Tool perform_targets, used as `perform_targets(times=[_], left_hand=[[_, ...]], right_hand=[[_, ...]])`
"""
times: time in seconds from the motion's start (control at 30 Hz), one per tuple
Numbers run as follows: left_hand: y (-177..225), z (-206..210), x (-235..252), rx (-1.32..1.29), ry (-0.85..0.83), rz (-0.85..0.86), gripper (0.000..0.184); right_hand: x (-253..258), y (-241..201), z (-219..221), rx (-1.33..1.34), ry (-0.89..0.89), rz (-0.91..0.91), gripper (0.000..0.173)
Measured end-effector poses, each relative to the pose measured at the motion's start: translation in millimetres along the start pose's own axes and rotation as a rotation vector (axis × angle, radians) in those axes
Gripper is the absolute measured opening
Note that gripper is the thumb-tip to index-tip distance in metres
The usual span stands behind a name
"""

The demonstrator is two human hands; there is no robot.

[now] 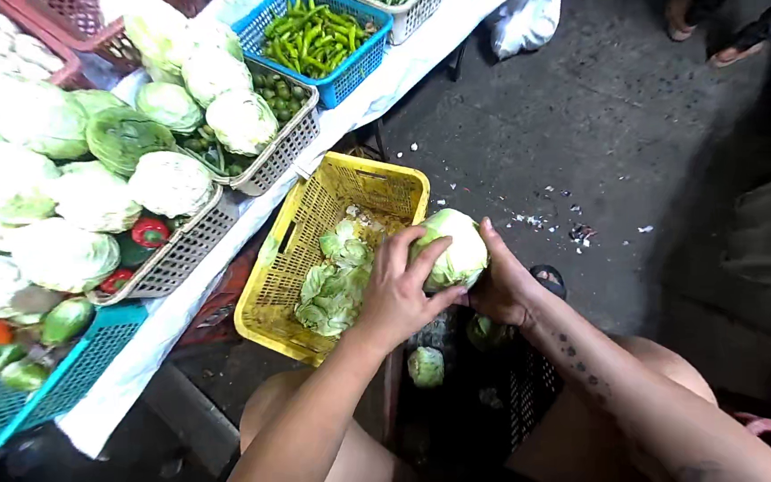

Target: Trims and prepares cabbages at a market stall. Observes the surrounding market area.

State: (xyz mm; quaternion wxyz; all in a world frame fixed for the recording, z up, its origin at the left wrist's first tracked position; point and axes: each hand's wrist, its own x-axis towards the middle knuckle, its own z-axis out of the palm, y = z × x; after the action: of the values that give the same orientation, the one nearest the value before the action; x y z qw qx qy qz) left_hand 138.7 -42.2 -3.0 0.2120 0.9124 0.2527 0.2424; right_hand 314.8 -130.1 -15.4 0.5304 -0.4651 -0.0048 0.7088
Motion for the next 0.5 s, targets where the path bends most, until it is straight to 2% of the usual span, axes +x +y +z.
perform_targets(times=[0.1,0.2,0.27,0.4,0.5], left_hand=[[-2.2,-9.1,1.2,-0.056,0.08,-0.003,0.059],[-10.1,-21.2,6.2,-0.082,0.113,-0.035,0.069],[-14.9,-30.6,7.2,-0.156,0.12,-0.094,0.075],[-23.1,-42.7,5.7,-0.386,0.145,-0.175,0.068],[-26.1,-45.0,3.0,-0.437,0.148,-0.169,0.063]], right_hand=[[1.6,5.4,-8.9,-0.104,-0.219,-0.062,0.095],[2.5,7.2,-9.6,-0.21,-0.373,-0.192,0.103],[-0.4,8.2,-6.0,-0.267,-0.378,-0.271,0.099],[1.2,9.2,-0.8,-0.234,-0.27,-0.308,0.066],[6.6,12.6,1.4,-0.184,-0.228,-0.246,0.062]])
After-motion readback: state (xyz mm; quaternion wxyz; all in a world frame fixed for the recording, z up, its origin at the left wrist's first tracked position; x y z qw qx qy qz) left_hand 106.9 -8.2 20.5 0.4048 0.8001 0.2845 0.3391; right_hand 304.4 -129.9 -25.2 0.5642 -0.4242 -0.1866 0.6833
